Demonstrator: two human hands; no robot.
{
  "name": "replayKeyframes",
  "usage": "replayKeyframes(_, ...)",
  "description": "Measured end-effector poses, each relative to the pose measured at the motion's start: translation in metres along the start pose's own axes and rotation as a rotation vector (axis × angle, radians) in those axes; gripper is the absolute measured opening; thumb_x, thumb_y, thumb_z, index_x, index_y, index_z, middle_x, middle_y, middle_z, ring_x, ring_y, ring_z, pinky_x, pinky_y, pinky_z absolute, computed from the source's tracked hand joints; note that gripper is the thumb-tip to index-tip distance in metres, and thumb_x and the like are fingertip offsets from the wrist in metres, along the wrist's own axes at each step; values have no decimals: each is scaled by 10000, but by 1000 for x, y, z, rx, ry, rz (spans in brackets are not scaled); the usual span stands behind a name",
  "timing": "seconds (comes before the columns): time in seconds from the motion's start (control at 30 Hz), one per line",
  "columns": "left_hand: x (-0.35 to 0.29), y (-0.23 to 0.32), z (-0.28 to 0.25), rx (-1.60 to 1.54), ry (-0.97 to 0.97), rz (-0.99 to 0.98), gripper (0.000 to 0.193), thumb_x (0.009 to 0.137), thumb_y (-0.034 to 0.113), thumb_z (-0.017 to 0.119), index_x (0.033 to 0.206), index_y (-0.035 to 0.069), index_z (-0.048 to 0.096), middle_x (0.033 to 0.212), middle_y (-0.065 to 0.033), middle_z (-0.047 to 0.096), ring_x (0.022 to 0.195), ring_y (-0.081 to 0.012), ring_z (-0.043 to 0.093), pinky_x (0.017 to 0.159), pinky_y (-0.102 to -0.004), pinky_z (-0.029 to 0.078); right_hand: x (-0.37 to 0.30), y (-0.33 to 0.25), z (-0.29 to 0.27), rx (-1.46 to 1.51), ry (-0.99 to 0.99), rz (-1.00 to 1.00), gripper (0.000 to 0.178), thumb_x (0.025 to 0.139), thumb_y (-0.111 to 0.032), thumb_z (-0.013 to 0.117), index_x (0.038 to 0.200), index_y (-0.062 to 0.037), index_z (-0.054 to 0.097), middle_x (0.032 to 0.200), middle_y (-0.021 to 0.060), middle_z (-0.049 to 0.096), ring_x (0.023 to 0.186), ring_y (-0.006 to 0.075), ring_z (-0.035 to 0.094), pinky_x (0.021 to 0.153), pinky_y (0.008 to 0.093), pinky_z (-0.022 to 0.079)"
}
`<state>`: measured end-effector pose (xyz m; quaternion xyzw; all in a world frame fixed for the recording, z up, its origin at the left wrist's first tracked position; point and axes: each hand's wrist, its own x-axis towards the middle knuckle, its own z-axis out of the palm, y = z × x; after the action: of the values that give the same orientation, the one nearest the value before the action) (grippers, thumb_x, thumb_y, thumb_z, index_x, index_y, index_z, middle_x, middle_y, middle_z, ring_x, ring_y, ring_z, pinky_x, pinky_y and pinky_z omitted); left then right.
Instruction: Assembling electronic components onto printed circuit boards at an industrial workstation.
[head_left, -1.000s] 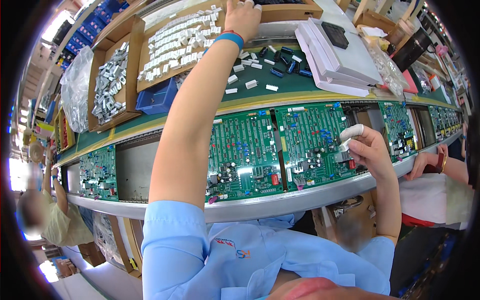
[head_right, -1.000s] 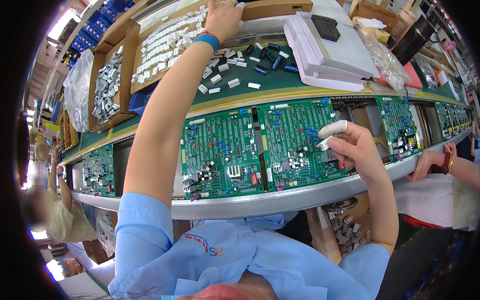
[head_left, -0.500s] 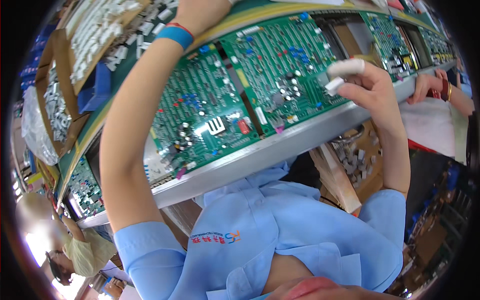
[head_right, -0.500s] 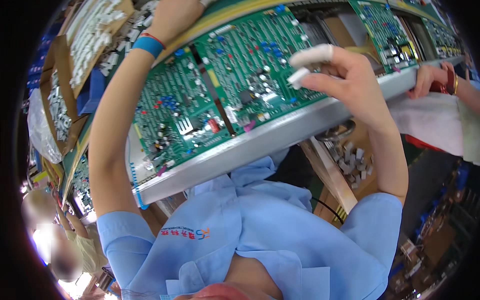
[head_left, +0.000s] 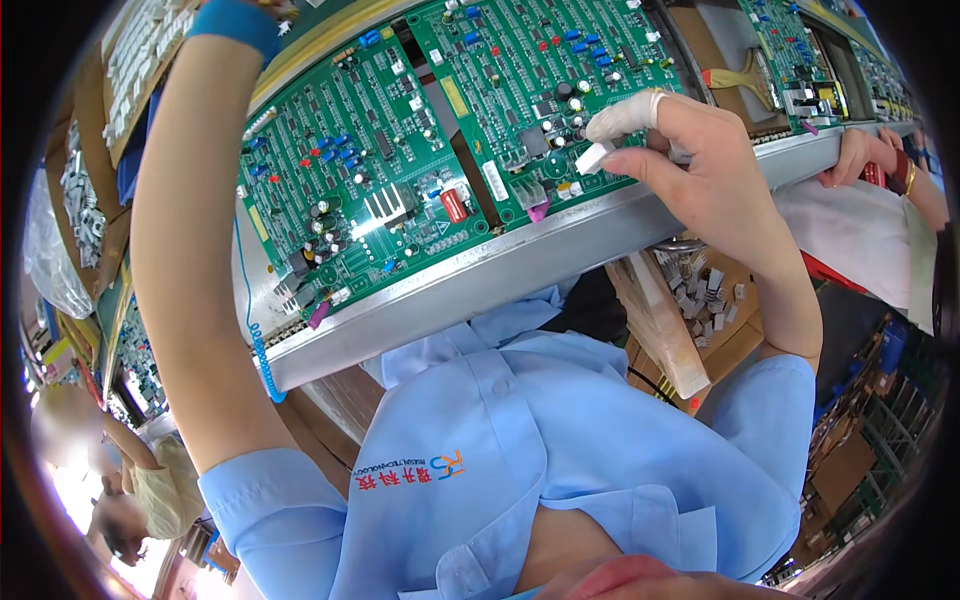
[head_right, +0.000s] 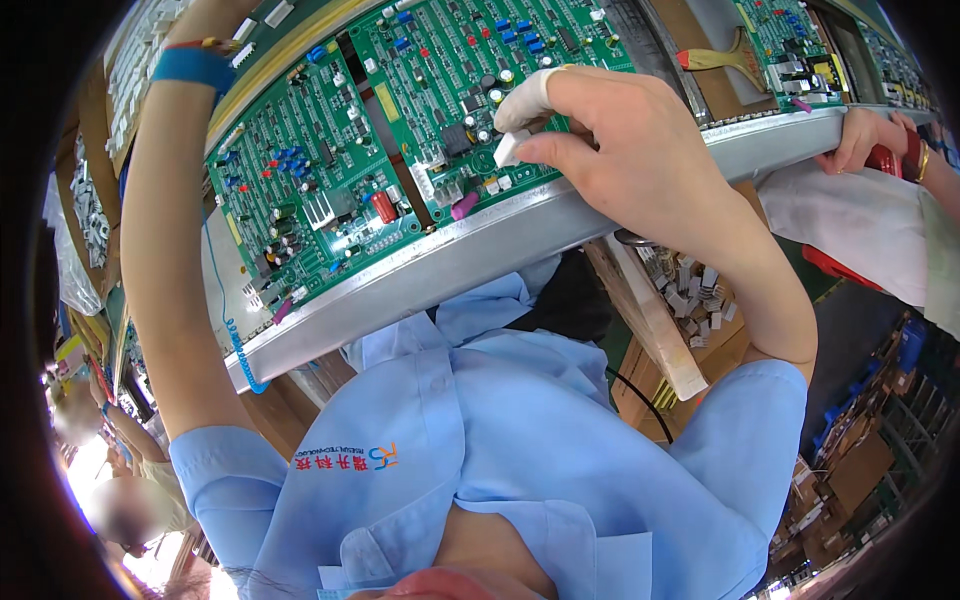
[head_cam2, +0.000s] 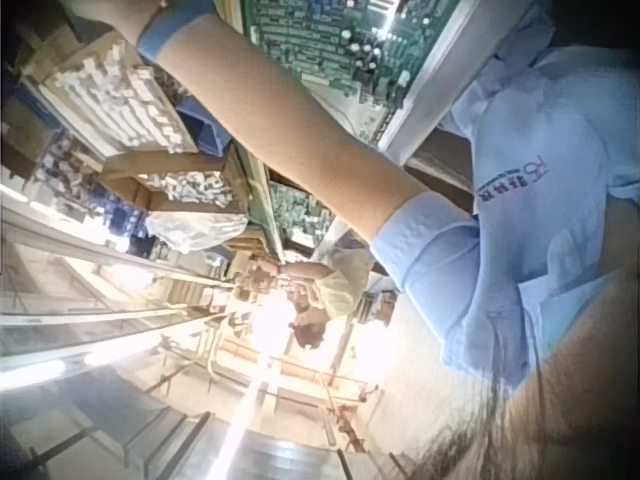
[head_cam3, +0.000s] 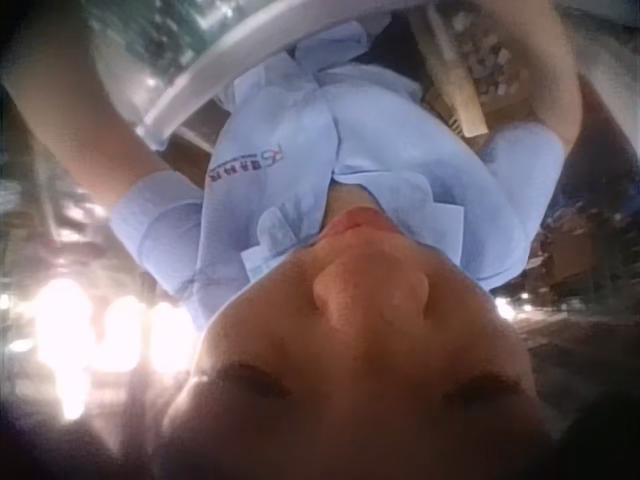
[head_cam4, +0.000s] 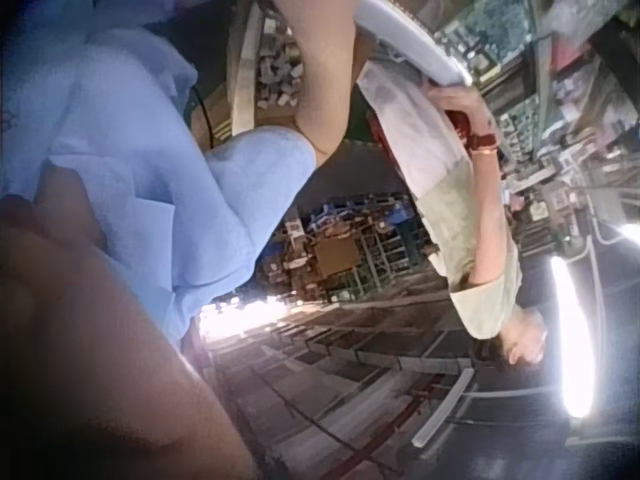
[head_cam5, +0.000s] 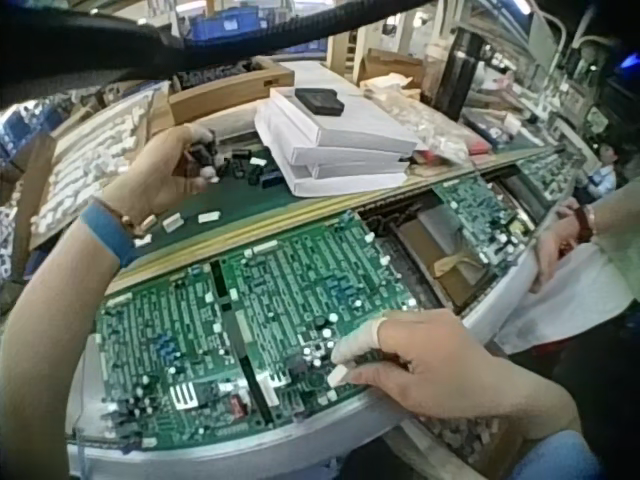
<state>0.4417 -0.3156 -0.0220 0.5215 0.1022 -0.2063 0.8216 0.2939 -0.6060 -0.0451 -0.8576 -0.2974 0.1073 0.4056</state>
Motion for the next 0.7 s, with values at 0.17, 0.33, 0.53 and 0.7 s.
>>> replayKeyframes(0.17,-28,-12,-12,-203,171,188,196,899,143,485,854,-45,518,703,-118,562,566,-163,558,347,-148,406,-2,6,1,-100,8,-76,149,760,-95,696,897,-43,665,817,114,658,689,281,620,597,343,471)
replayKeyframes(0.33,-63,-27,-16,-80,-24,143,232,937,131,460,990,-90,509,805,-156,593,565,-152,548,334,-152,374,-4,4,1,-165,-30,-57,154,769,-63,679,920,-37,671,846,100,663,699,223,604,622,311,466)
replayKeyframes(0.53,-100,-51,6,146,-1,146,253,957,150,482,1120,-36,535,832,-107,603,560,-113,527,339,-161,344,-4,11,0,-230,-51,-90,175,775,-27,675,950,-24,672,865,89,663,709,173,602,630,280,457)
replayKeyframes(0.7,-119,-63,30,339,20,78,264,957,149,499,1143,-35,540,823,-103,613,531,-93,501,356,-170,344,-8,15,6,-327,31,-254,145,753,-129,679,888,-76,666,792,82,628,718,281,618,619,356,471)
